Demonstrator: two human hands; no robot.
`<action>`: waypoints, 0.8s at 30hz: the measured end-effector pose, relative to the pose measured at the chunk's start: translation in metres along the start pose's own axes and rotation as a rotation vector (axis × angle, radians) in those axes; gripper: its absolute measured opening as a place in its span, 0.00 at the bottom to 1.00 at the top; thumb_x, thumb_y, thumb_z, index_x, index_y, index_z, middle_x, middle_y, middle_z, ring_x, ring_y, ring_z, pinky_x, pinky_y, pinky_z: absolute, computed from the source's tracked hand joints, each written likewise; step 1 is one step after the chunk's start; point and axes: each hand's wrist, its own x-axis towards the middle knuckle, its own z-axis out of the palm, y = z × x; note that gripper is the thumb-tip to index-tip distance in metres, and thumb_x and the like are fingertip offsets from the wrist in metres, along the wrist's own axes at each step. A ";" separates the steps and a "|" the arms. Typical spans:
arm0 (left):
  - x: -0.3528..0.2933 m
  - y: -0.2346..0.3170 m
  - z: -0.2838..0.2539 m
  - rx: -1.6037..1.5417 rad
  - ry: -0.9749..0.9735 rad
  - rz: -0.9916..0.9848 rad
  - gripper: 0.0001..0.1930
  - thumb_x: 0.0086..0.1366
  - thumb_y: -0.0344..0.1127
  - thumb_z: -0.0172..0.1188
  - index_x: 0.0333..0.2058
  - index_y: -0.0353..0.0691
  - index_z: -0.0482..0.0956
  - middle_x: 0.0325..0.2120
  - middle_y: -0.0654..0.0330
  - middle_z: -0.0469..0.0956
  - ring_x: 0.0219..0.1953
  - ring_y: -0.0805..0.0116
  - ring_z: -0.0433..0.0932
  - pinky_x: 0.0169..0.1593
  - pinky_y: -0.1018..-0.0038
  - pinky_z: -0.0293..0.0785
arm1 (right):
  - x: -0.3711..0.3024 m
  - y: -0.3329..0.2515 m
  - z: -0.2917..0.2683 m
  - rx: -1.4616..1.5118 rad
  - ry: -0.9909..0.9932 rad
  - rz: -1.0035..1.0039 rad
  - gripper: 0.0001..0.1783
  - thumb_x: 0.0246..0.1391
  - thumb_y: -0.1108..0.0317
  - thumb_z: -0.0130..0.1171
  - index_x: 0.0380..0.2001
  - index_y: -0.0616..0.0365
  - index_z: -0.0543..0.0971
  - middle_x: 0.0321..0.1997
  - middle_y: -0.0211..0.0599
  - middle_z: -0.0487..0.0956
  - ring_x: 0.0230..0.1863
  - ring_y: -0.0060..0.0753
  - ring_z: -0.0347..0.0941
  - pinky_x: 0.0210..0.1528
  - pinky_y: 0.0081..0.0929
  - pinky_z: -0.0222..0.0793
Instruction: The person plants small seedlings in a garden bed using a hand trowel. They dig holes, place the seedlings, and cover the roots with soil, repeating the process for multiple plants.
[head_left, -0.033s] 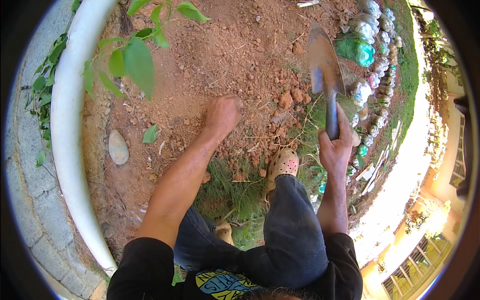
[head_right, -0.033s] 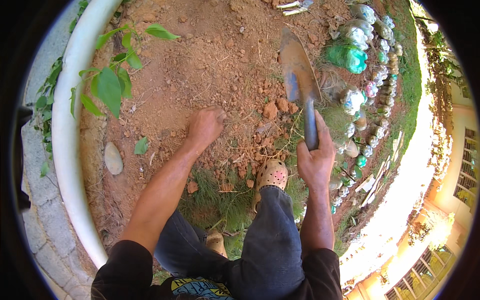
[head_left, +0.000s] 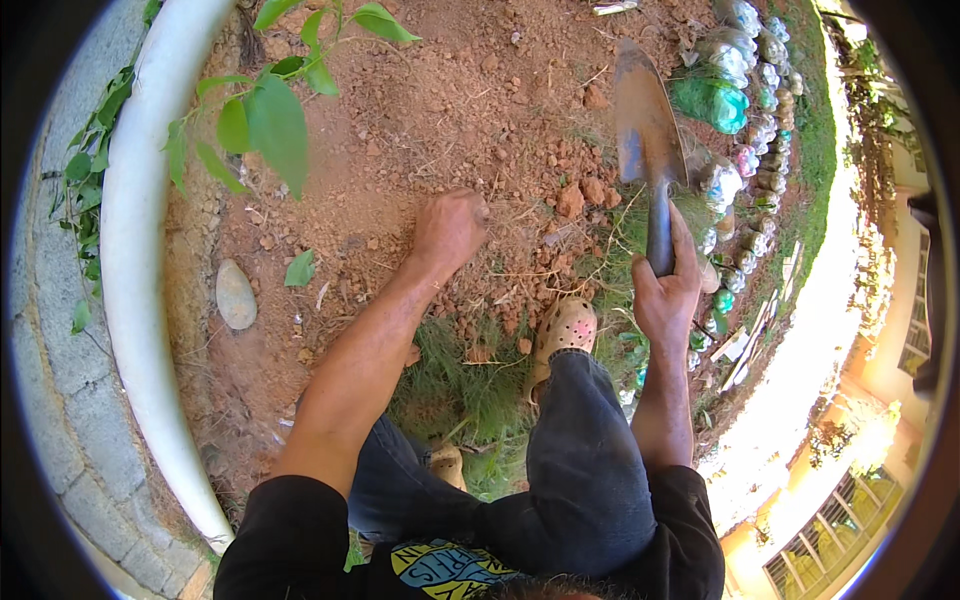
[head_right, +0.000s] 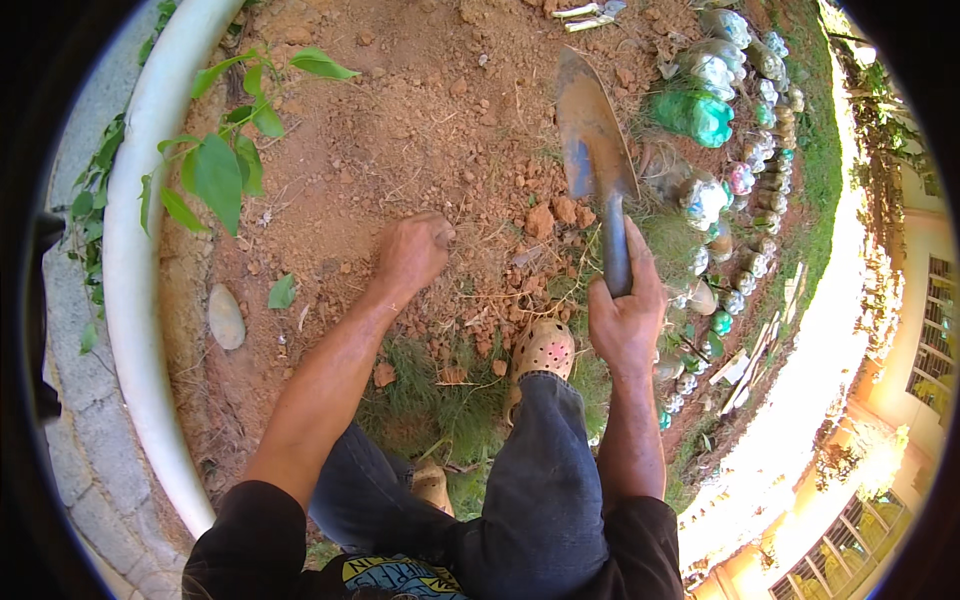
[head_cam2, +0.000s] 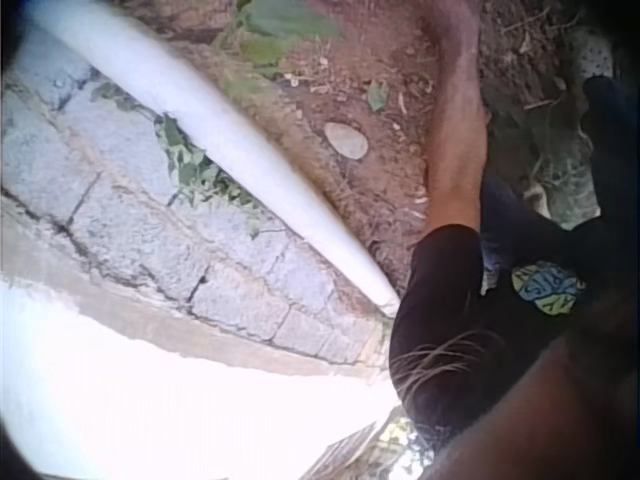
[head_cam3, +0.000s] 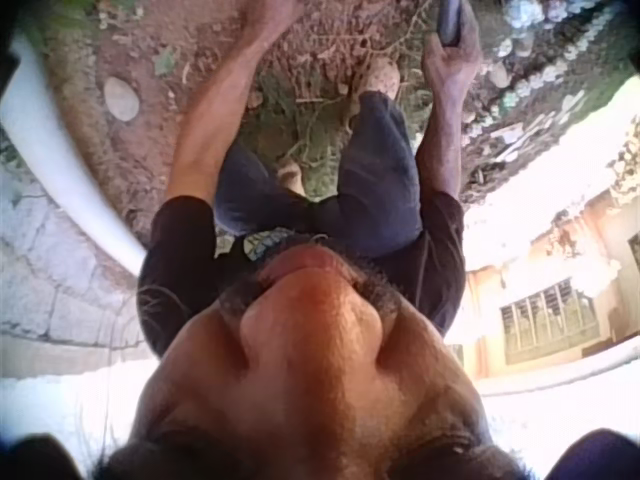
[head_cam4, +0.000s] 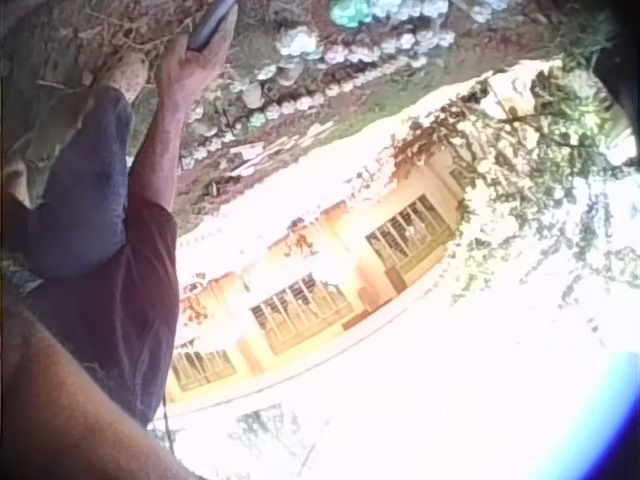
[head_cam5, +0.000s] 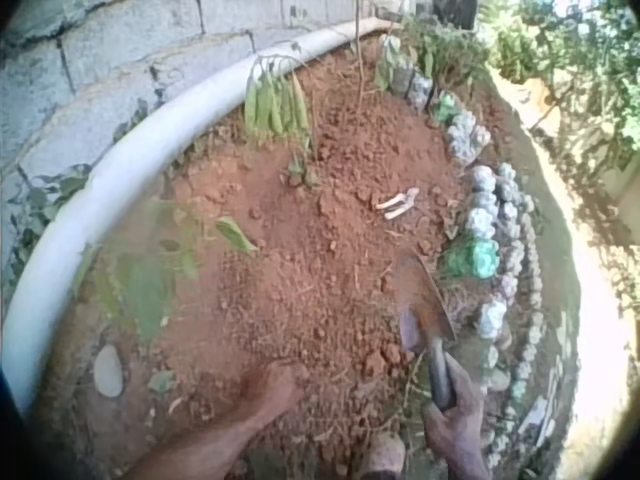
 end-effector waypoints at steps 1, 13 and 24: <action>-0.003 0.004 0.003 -0.075 0.075 0.067 0.08 0.68 0.36 0.57 0.35 0.41 0.84 0.31 0.58 0.83 0.30 0.68 0.81 0.40 0.65 0.83 | 0.000 0.002 0.008 0.033 0.025 0.013 0.38 0.48 0.75 0.55 0.67 0.54 0.67 0.49 0.48 0.79 0.43 0.35 0.78 0.46 0.32 0.75; -0.057 0.038 0.012 -0.190 0.032 0.287 0.02 0.58 0.28 0.59 0.27 0.39 0.80 0.22 0.58 0.79 0.24 0.59 0.79 0.30 0.61 0.76 | -0.028 0.033 0.021 -0.203 -0.151 0.034 0.39 0.47 0.77 0.58 0.66 0.52 0.66 0.40 0.41 0.78 0.32 0.35 0.78 0.34 0.35 0.80; -0.052 0.031 -0.034 -0.215 0.066 0.247 0.06 0.61 0.31 0.60 0.26 0.37 0.79 0.23 0.57 0.78 0.25 0.60 0.78 0.30 0.62 0.73 | -0.022 0.045 0.056 -0.384 -0.122 0.046 0.33 0.56 0.73 0.58 0.66 0.55 0.63 0.44 0.46 0.76 0.38 0.44 0.79 0.37 0.41 0.79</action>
